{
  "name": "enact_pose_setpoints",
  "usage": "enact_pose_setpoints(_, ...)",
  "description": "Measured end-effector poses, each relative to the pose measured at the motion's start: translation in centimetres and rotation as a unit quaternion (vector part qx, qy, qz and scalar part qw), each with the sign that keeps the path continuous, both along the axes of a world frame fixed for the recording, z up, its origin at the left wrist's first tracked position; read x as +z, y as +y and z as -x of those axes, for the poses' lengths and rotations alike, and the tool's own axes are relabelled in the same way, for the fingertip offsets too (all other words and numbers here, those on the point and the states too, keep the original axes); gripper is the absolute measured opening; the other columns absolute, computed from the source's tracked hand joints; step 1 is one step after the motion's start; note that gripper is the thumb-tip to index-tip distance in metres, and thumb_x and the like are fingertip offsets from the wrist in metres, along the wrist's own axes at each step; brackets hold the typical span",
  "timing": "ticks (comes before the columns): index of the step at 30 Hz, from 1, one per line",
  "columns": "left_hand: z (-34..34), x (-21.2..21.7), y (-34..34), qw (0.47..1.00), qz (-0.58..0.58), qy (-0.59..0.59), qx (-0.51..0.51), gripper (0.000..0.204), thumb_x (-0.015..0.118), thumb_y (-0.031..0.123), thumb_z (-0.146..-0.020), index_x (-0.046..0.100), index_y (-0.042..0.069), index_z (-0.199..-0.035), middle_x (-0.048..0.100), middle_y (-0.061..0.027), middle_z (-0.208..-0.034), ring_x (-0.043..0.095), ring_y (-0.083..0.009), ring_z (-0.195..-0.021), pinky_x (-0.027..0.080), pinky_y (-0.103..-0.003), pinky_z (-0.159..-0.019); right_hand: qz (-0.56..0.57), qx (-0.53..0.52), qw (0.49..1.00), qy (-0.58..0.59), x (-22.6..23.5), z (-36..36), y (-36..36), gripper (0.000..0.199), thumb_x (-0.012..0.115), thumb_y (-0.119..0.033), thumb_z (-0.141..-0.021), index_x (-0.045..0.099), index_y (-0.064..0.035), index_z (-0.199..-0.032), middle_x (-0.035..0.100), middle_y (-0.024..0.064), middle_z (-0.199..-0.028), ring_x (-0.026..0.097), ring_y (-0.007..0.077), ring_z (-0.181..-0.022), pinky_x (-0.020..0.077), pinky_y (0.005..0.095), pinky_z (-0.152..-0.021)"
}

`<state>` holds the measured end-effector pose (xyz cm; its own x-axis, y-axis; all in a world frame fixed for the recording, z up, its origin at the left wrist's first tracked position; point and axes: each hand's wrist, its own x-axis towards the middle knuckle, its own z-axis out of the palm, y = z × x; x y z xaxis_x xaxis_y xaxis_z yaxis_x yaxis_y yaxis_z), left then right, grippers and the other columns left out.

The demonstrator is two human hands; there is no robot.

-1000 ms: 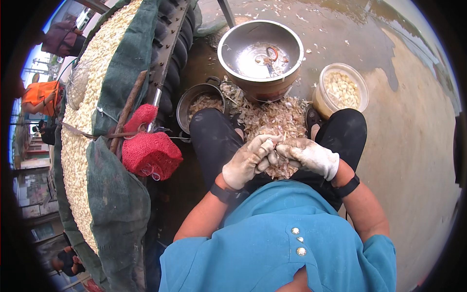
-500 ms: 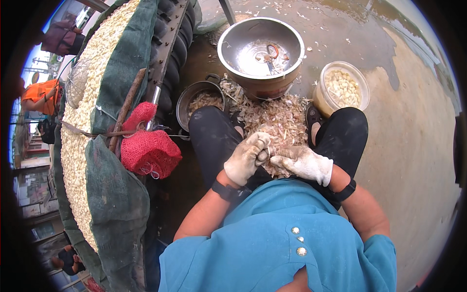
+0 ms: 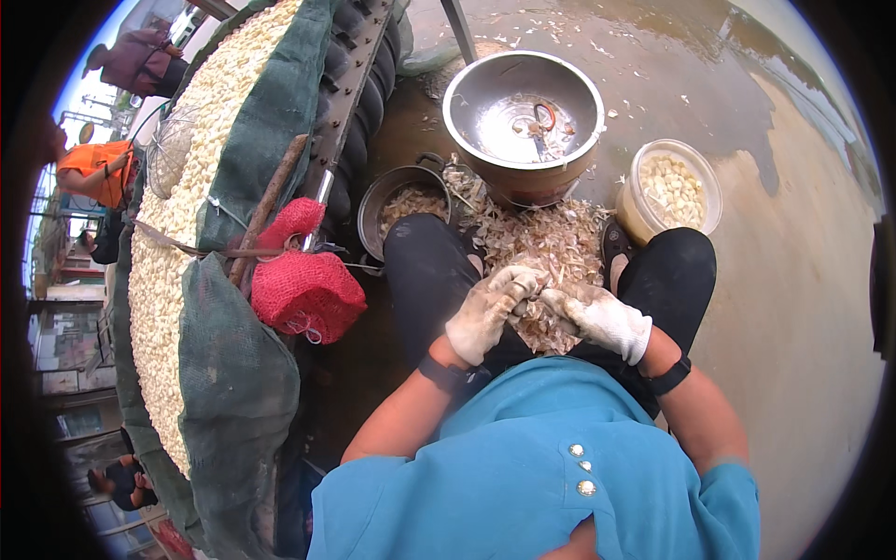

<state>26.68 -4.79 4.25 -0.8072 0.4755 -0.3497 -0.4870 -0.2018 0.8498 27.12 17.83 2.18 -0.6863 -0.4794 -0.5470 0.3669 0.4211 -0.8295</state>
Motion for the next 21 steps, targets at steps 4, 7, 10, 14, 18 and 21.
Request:
enact_pose_setpoints(4,-0.1,-1.1,-1.2,0.991,0.022,0.128,-0.035,0.037,0.054,0.026,-0.101,0.059,-0.003,-0.124,0.062,-0.0003,-0.108,0.051,-0.0047,-0.093,0.043,-0.02,-0.085,0.02,0.009,0.998,-0.066,4.7,0.7,-1.1,0.034,0.046,-0.038,-0.101,0.061,-0.0074,-0.105,0.055,0.007,-0.07,0.053,0.0199,-0.064,0.045,0.0336,-0.06)
enact_pose_setpoints(7,0.9,-0.9,-1.3,0.982,0.073,0.142,-0.102,0.032,0.054,0.022,-0.101,0.062,-0.001,-0.122,0.062,-0.0028,-0.11,0.055,-0.0065,-0.098,0.045,-0.021,-0.085,0.06,0.117,0.961,0.245,0.2,0.3,0.3,0.022,0.048,-0.029,-0.102,0.059,-0.0101,-0.101,0.052,0.0009,-0.074,0.048,0.0117,-0.063,0.0405,0.0282,-0.055)
enact_pose_setpoints(10,0.7,0.5,-1.0,0.991,0.034,0.112,-0.061,0.029,0.057,0.024,-0.099,0.064,0.001,-0.116,0.059,0.0028,-0.095,0.051,-0.0027,-0.082,0.042,-0.018,-0.071,0.146,-0.033,0.98,-0.135,3.0,0.0,-0.7,0.018,0.05,-0.025,-0.102,0.059,-0.0098,-0.099,0.051,-0.0059,-0.079,0.049,0.0069,-0.065,0.0398,0.0244,-0.055)
enact_pose_setpoints(14,-0.9,-4.0,-1.5,0.991,-0.103,0.09,0.006,0.038,0.065,0.033,-0.092,0.061,0.001,-0.112,0.055,0.0027,-0.093,0.05,-0.0036,-0.077,0.041,-0.017,-0.068,0.113,-0.004,0.993,-0.024,2.1,-1.1,-1.2,0.023,0.051,-0.023,-0.102,0.062,-0.0066,-0.113,0.059,-0.0026,-0.092,0.051,0.0056,-0.075,0.044,0.021,-0.064)
enact_pose_setpoints(18,-1.3,-4.1,-0.7,0.993,-0.115,0.023,-0.022,0.057,0.059,0.052,-0.093,0.054,0.003,-0.122,0.057,0.0005,-0.096,0.054,-0.006,-0.083,0.045,-0.019,-0.07,0.067,0.037,0.996,0.037,2.6,-0.8,-1.0,0.024,0.055,-0.017,-0.095,0.061,-0.0045,-0.115,0.059,0.0016,-0.092,0.055,0.012,-0.077,0.0474,0.0255,-0.064)
enact_pose_setpoints(21,-0.3,-0.4,-0.4,0.978,0.123,0.149,-0.083,0.051,0.044,0.051,-0.1,0.052,0.006,-0.122,0.057,-0.0058,-0.1,0.058,-0.0143,-0.082,0.049,-0.025,-0.072,0.096,0.103,0.952,0.272,-2.1,-0.5,0.1,0.045,0.066,0.0,-0.074,0.056,-0.0005,-0.118,0.06,0.0126,-0.092,0.061,0.031,-0.081,0.0525,0.0378,-0.069)
